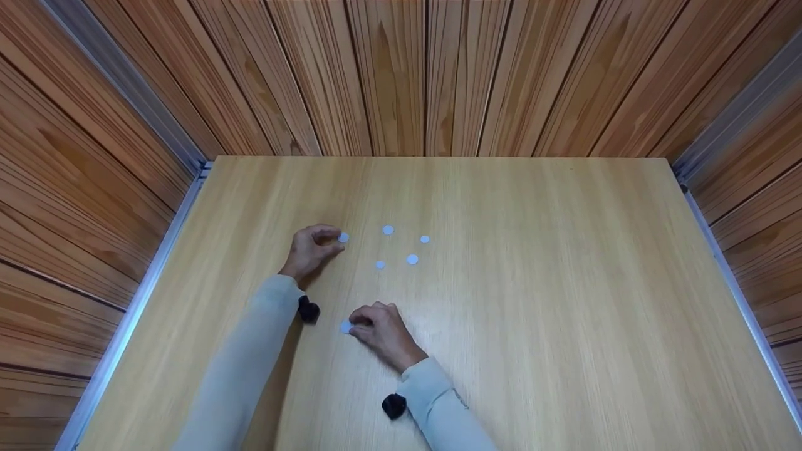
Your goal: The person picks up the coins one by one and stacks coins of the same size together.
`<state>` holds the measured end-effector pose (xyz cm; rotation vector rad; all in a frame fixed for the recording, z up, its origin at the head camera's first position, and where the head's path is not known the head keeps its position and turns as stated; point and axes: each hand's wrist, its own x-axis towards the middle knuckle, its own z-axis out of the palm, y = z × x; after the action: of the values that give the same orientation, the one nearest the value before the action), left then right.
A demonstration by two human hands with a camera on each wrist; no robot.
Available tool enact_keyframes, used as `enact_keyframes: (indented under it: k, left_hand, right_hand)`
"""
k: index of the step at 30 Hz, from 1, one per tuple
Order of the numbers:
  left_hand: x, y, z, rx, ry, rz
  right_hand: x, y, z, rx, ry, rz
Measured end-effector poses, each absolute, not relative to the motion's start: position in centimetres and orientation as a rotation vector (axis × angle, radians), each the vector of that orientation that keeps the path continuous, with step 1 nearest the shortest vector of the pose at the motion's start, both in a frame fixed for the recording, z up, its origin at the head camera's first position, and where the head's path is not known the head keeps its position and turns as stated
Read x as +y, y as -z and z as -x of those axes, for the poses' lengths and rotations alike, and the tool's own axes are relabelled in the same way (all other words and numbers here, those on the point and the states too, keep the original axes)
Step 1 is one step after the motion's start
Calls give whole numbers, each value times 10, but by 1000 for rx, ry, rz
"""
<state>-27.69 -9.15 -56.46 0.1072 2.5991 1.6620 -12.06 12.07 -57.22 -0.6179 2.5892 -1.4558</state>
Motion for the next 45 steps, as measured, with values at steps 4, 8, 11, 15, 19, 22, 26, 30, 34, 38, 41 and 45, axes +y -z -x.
enact_keyframes:
  k: [4,8,11,15,19,22,26,30,34,38,41,45]
  left_hand:
    - [-93,565,279,2606,-1634,-84]
    - [-94,563,281,2603,-1631,-66]
    - [-94,563,282,2623,-1631,-80]
    - [-94,560,282,2643,-1630,-134]
    - [-92,558,280,2623,-1631,-135]
    - [-92,559,279,2603,-1640,-128]
    - [-92,561,277,2579,-1671,-136]
    - [-94,561,276,2564,-1678,-154]
    - [-97,560,274,2572,-1654,-214]
    - [-98,559,270,2554,-1642,-244]
    - [-98,559,266,2542,-1645,-254]
    - [-98,558,259,2540,-1632,-275]
  right_hand:
    - [119,572,120,2591,1445,626]
    - [116,571,120,2594,1450,637]
    - [115,570,120,2598,1439,638]
    - [116,569,121,2595,1417,623]
    - [117,568,121,2587,1405,605]
    - [118,569,120,2575,1398,588]
    - [118,569,120,2568,1392,575]
    - [118,569,120,2578,1388,572]
    - [119,570,121,2585,1387,563]
    - [119,570,122,2594,1388,553]
    - [119,571,121,2607,1414,569]
    - [119,574,121,2631,1450,602]
